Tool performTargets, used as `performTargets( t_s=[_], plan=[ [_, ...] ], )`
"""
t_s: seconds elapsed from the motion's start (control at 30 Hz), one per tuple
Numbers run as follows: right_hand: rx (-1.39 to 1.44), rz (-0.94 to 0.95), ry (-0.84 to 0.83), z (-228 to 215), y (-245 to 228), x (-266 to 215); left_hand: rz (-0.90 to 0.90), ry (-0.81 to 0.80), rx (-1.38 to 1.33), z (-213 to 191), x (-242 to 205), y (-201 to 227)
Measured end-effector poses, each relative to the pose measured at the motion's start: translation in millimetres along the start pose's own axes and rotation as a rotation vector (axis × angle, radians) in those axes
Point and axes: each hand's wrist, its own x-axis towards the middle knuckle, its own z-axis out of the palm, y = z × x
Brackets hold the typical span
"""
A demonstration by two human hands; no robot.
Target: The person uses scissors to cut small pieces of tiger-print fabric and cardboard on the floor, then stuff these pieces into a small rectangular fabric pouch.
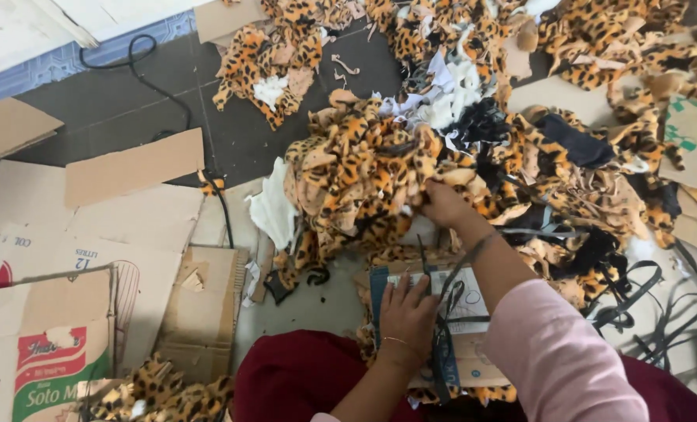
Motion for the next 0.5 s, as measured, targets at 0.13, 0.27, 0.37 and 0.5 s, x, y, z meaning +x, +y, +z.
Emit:
performTargets(
  t_s=[0.13, 0.27, 0.37, 0.5],
  plan=[
    [-0.434, 0.209, 0.005, 12.7, -24.7, -33.7, 0.021, 0.07, -0.037, -2.8, 0.4, 0.6],
    [-0.501, 0.366, -0.06, 33.4, -19.2, -44.6, 0.009, 0.026, -0.047, 1.3, -1.5, -2.7],
    [-0.323, 0.394, -0.039, 38.4, -24.2, -57.9, 0.001, 0.004, -0.05, 3.7, -3.8, -1.8],
    [-0.008, 0.207, 0.007, 44.2, 6.2, -59.6, 0.06, 0.019, -0.043, -4.5, -0.2, 0.9]
  ],
)
